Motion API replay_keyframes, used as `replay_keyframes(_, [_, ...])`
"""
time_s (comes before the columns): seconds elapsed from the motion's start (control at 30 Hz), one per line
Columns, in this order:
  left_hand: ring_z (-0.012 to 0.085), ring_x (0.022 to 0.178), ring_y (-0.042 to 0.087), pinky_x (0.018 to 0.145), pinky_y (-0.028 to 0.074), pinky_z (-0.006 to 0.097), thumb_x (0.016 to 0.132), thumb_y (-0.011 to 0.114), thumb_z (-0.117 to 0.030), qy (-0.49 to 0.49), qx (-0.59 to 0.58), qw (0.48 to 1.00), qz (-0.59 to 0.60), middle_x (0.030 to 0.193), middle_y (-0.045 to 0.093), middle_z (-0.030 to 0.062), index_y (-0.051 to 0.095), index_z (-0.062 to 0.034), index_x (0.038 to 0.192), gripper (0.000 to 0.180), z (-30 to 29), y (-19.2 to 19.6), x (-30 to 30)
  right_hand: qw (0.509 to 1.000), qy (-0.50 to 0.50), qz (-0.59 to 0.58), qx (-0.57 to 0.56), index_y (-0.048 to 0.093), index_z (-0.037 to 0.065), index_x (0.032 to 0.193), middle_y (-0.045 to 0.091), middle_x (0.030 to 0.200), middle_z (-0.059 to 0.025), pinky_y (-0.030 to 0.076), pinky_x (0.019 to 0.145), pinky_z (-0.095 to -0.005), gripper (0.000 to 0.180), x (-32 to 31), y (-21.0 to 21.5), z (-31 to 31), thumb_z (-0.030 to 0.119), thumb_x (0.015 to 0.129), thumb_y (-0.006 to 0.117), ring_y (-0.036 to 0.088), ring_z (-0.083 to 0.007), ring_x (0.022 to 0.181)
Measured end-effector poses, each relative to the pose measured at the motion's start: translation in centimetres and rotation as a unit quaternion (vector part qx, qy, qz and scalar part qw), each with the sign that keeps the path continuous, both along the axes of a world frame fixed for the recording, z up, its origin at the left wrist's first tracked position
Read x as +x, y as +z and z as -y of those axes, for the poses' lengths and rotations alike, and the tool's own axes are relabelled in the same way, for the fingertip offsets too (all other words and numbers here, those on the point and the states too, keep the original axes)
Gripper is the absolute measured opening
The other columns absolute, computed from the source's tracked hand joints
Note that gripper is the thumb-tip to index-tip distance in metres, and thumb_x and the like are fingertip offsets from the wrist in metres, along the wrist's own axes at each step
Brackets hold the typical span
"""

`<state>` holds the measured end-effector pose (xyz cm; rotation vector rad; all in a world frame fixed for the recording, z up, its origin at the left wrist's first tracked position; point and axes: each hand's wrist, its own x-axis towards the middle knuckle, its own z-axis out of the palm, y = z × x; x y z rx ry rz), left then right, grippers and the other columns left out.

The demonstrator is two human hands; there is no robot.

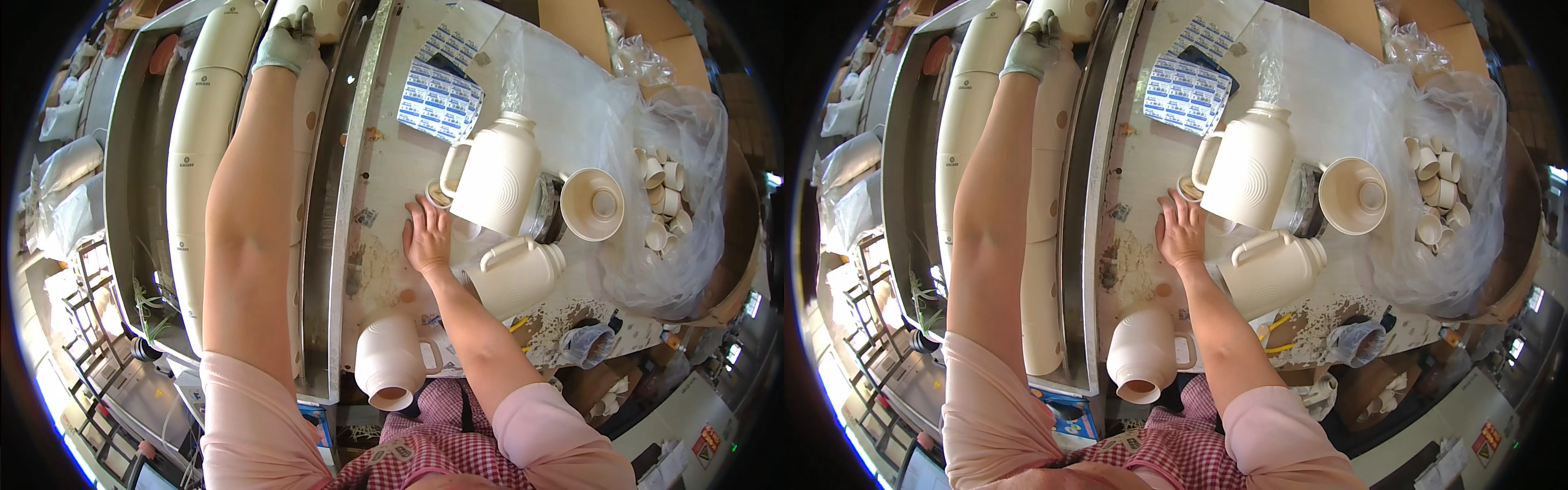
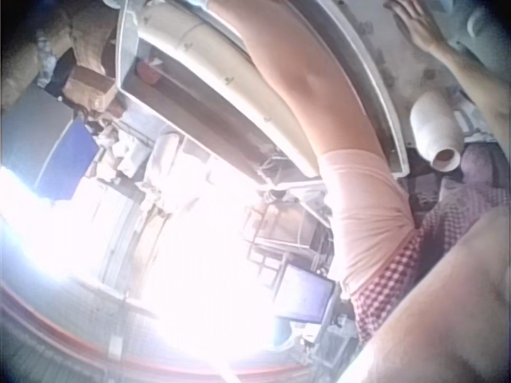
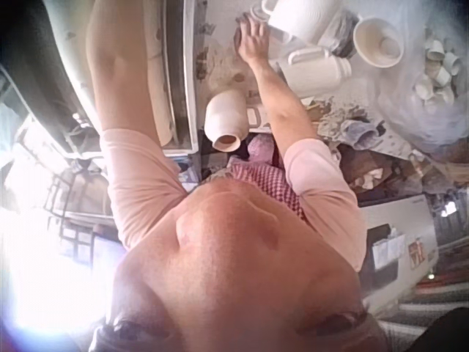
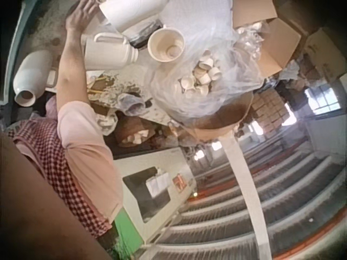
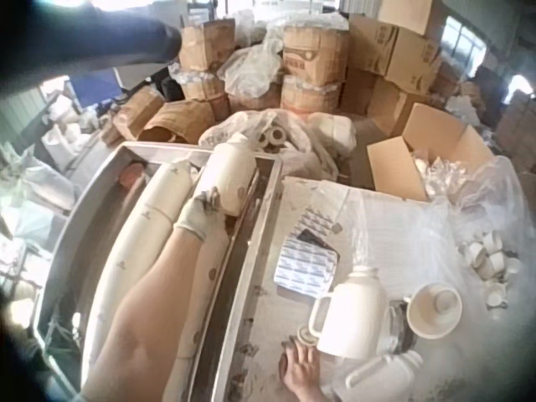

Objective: The person assembles white plastic pitchers by inserting a circular wooden base into the bottom of each unit. They retrieve pitchers from a nearby machine, insert the base, and place the finished items on a table.

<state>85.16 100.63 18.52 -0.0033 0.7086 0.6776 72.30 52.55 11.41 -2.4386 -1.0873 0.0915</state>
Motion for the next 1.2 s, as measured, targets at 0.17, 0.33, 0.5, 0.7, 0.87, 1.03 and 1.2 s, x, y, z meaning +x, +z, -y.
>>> replay_keyframes(0.17, [0.0363, 0.098, 0.069, 0.083, 0.061, 0.041, 0.102, 0.046, -0.010, -0.093, 0.100, 0.986, 0.095, 0.101, 0.072, 0.0197, 0.062, 0.0053, 0.116, 0.026, -0.5, 0.7, -1.7, 1.000, -0.005, 0.002, -0.015, 0.059, 0.013, 0.130, 0.050, 0.142, -0.0098, 0.037, 0.110, -0.0489, 0.042, -0.2, -0.2, 0.2, 0.012, 0.089, 0.067, 0.048, -0.0334, 0.126])
replay_keyframes(0.33, [0.0265, 0.101, 0.071, 0.093, 0.058, 0.041, 0.109, 0.051, -0.027, -0.122, 0.345, 0.929, 0.057, 0.107, 0.073, 0.0126, 0.066, -0.0051, 0.116, 0.027, 7.4, 6.1, -1.8, 1.000, -0.011, 0.002, -0.006, 0.058, 0.016, 0.131, 0.048, 0.144, -0.0067, 0.038, 0.110, -0.0473, 0.042, -0.1, 0.0, 0.1, 0.015, 0.089, 0.066, 0.047, -0.0317, 0.126])
replay_keyframes(0.5, [0.0200, 0.104, 0.071, 0.087, 0.061, 0.032, 0.104, 0.063, -0.021, -0.190, 0.513, 0.837, -0.013, 0.116, 0.072, 0.0109, 0.065, 0.0025, 0.124, 0.030, 22.7, 10.6, 1.7, 1.000, -0.013, 0.003, -0.012, 0.058, 0.017, 0.131, 0.048, 0.145, -0.0059, 0.039, 0.110, -0.0470, 0.044, -0.3, -0.4, 0.3, 0.016, 0.088, 0.067, 0.048, -0.0317, 0.125])
replay_keyframes(0.7, [0.0219, 0.087, 0.073, 0.080, 0.057, 0.034, 0.098, 0.061, -0.008, -0.287, 0.732, 0.594, -0.173, 0.100, 0.076, 0.0161, 0.072, -0.0059, 0.121, 0.026, 38.6, 8.0, 5.7, 0.990, -0.027, -0.137, 0.002, 0.052, 0.010, 0.143, 0.047, 0.151, -0.0099, 0.033, 0.115, -0.0493, 0.054, -0.4, -2.8, 0.9, 0.028, 0.093, 0.061, 0.043, -0.0316, 0.134])
replay_keyframes(0.87, [0.0387, 0.099, 0.071, 0.083, 0.058, 0.044, 0.098, 0.061, -0.020, -0.463, 0.782, 0.398, -0.125, 0.113, 0.071, 0.0183, 0.040, -0.0108, 0.153, 0.060, 43.5, 10.0, 0.9, 0.983, 0.030, -0.060, -0.172, 0.031, 0.011, 0.160, 0.035, 0.165, -0.0082, 0.023, 0.125, -0.0438, 0.068, 0.1, -2.4, 0.6, 0.044, 0.104, 0.050, 0.031, -0.0243, 0.152])
replay_keyframes(1.03, [0.0245, 0.114, 0.070, 0.095, 0.055, 0.035, 0.096, 0.060, -0.008, -0.356, 0.717, 0.587, -0.119, 0.129, 0.070, 0.0135, 0.066, -0.0024, 0.132, 0.036, 34.2, 12.8, -15.9, 0.998, -0.001, -0.038, -0.046, 0.056, 0.013, 0.137, 0.048, 0.151, -0.0103, 0.035, 0.115, -0.0472, 0.046, 0.0, -0.8, 0.1, 0.023, 0.093, 0.064, 0.045, -0.0320, 0.135])
replay_keyframes(1.2, [0.0184, 0.117, 0.060, 0.106, 0.046, 0.034, 0.107, 0.052, -0.011, -0.036, 0.446, 0.655, -0.609, 0.132, 0.064, 0.0116, 0.061, 0.0007, 0.136, 0.032, 28.2, 13.3, -38.4, 1.000, -0.010, 0.020, -0.020, 0.059, 0.014, 0.132, 0.050, 0.145, -0.0100, 0.038, 0.112, -0.0515, 0.042, -0.2, -1.1, 0.1, 0.018, 0.091, 0.064, 0.047, -0.0353, 0.128])
